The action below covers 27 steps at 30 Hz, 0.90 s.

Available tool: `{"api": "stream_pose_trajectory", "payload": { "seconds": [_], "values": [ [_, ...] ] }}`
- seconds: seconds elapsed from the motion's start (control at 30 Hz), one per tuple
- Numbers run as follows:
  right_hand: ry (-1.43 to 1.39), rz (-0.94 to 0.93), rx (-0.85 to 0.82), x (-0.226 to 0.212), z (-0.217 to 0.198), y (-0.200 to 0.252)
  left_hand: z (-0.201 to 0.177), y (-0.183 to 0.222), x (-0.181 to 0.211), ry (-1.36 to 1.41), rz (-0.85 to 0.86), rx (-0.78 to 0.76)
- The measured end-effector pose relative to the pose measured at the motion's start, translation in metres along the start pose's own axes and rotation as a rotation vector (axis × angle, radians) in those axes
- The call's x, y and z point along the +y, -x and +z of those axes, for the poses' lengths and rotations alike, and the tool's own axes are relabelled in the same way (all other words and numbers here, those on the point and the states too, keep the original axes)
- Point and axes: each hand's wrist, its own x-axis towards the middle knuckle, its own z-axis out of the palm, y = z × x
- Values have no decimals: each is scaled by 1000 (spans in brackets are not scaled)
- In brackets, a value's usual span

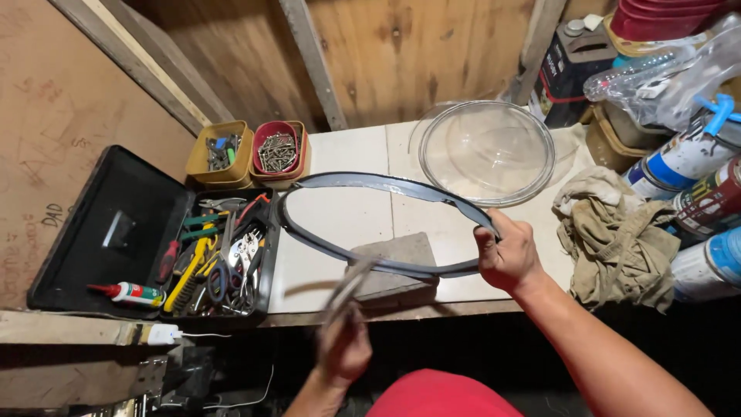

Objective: Straightening a metal drum hoop by tapping it with a hammer against a stone block.

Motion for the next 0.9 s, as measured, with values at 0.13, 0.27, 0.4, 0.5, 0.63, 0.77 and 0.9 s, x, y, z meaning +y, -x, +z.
{"api": "stream_pose_trajectory", "payload": {
  "seconds": [0.13, 0.27, 0.4, 0.5, 0.63, 0.77, 0.9],
  "values": [
    [21, 93, -20, 32, 12, 15, 65, -8, -9, -1784, -255, 609],
    [15, -80, 58, 15, 1, 15, 64, 3, 6, -1777, 296, 611],
    [-9, -21, 72, 8, 5, 10, 169, 39, 58, -1688, 853, 453],
    [-7, -63, 140, 1, 6, 6, 190, 54, 68, -1767, 1172, 407],
    [-24, -99, 131, 4, 5, 4, 78, 4, -9, -1180, 642, 351],
    [-39, -28, 148, 7, 5, 8, 17, -11, -70, -1809, -137, 549],
    [-20, -37, 179, 5, 8, 13, 45, 17, -32, -1743, 6, 539]
  ]
}}
